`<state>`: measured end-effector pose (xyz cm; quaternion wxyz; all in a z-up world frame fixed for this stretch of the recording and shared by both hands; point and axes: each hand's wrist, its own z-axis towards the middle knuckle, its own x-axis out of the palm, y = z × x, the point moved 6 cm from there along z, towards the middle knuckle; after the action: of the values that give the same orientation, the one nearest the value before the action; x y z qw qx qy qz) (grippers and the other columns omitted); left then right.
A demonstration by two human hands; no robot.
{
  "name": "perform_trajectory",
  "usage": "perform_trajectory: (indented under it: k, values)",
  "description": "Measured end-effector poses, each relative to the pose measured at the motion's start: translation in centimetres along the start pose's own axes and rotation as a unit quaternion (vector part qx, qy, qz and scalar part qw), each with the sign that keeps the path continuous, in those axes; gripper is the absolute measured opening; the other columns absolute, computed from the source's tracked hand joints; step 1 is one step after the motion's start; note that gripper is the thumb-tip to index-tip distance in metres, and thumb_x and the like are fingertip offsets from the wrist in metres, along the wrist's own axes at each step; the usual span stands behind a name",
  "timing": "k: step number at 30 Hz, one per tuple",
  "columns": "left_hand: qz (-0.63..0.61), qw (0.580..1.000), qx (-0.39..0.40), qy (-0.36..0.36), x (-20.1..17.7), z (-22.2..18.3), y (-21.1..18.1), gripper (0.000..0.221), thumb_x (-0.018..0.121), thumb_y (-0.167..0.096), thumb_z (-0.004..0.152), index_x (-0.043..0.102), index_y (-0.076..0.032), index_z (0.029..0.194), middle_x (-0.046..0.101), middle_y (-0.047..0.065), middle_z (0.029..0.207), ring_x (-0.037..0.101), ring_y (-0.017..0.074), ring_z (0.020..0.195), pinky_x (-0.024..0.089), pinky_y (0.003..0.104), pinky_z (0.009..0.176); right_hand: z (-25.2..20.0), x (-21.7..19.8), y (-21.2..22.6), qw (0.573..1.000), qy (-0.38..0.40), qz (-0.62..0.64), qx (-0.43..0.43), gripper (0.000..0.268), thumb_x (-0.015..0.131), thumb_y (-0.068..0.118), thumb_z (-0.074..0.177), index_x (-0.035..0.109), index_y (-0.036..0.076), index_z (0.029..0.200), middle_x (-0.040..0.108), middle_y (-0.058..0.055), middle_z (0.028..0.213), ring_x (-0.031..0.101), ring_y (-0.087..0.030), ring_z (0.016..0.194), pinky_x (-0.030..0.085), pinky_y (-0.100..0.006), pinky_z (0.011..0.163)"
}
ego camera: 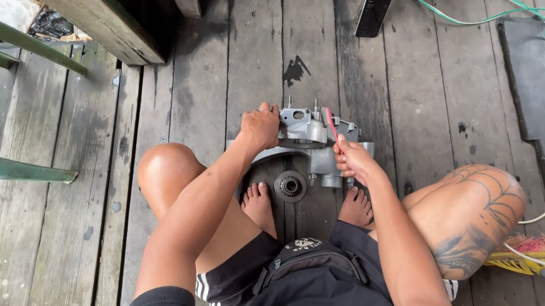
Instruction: Cleaning a motorcycle crankcase using a small brush to remove dirt and grime
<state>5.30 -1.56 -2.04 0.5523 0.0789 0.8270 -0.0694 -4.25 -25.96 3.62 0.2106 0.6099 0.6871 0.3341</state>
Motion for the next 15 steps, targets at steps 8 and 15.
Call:
perform_trajectory:
  k: [8, 15]
  values:
    - [0.0, 1.0, -0.003, -0.009, -0.2, -0.1, 0.0, 0.095, 0.088, -0.04, 0.074, 0.048, -0.003, 0.151, 0.058, 0.016, 0.128, 0.068, 0.0435, 0.111, 0.05, 0.056, 0.092, -1.9, 0.4, 1.3, 0.997, 0.021, -0.072, 0.001, 0.042, 0.038, 0.049, 0.11, 0.049, 0.016, 0.086, 0.023, 0.009, 0.062, 0.019, -0.001, 0.044, 0.016, -0.016, 0.032]
    - [-0.007, 1.0, -0.003, -0.01, 0.3, 0.0, 0.2, 0.095, 0.088, -0.039, 0.074, 0.047, -0.003, 0.151, 0.057, 0.017, 0.129, 0.068, 0.0446, 0.111, 0.05, 0.058, 0.092, -2.8, 1.7, 2.2, 0.99, 0.045, -0.123, -0.041, 0.042, 0.047, 0.047, 0.109, 0.055, 0.013, 0.086, 0.028, 0.01, 0.062, 0.024, 0.0, 0.046, 0.021, -0.016, 0.037]
